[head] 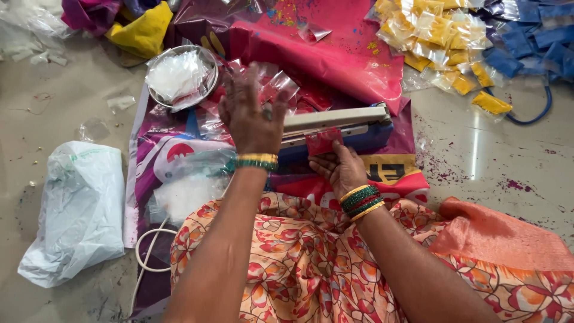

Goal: The person seals small plastic packets containing red powder using a manual heat sealer.

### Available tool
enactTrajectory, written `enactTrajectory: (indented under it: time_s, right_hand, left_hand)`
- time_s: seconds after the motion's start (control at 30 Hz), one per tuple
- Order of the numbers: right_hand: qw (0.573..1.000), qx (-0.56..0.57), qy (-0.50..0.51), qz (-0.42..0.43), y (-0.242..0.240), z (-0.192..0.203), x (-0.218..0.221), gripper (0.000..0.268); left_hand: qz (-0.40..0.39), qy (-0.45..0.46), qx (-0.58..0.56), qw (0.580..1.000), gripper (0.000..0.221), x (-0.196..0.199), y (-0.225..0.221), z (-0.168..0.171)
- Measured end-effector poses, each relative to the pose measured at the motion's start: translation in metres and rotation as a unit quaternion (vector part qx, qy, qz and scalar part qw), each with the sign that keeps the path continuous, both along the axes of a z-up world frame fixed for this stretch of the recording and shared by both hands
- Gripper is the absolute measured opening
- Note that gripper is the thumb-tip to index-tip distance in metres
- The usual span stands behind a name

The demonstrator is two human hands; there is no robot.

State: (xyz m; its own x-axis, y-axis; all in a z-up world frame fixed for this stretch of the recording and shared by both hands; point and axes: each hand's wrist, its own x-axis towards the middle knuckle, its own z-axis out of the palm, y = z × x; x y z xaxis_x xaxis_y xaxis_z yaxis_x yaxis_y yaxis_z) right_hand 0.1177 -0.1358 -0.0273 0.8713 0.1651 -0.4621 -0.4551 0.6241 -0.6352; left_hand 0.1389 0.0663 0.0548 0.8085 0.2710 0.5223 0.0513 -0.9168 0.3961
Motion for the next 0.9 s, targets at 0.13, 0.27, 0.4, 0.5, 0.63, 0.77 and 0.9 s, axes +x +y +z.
enactTrajectory:
  time_s: [0.13,0.27,0.4,0.5,0.63,0.77,0.9]
  right_hand:
    - [1.000,0.009,0.010,0.002,-0.003,-0.007,0.004,0.024]
    - [0.999,0.029,-0.018,0.023,-0.008,-0.018,0.008,0.016]
    - [0.998,0.039,-0.034,0.023,-0.010,-0.024,0.012,0.007]
    - [0.997,0.051,-0.047,0.028,-0.012,-0.016,0.009,0.011]
    - [0.996,0.037,-0.063,0.040,-0.012,-0.008,-0.002,0.017]
    - [0.993,0.035,-0.071,0.092,-0.012,0.012,-0.027,0.017]
    - [0.986,0.023,-0.050,0.156,-0.015,0.021,-0.052,0.018]
  left_hand:
    - [-0.028,-0.178,-0.132,0.975,0.062,-0.079,-0.033,0.028]
    - [-0.067,-0.080,-0.530,0.842,0.048,-0.160,-0.060,0.000]
    - [-0.045,0.107,-0.690,0.715,0.033,-0.181,-0.067,0.003]
    - [-0.013,0.144,-0.723,0.676,0.027,-0.164,-0.065,-0.015]
    - [-0.023,0.107,-0.765,0.635,0.028,-0.145,-0.057,-0.045]
    - [-0.028,0.095,-0.786,0.610,0.038,-0.143,-0.057,-0.035]
    - [-0.054,0.020,-0.794,0.606,0.034,-0.147,-0.057,-0.034]
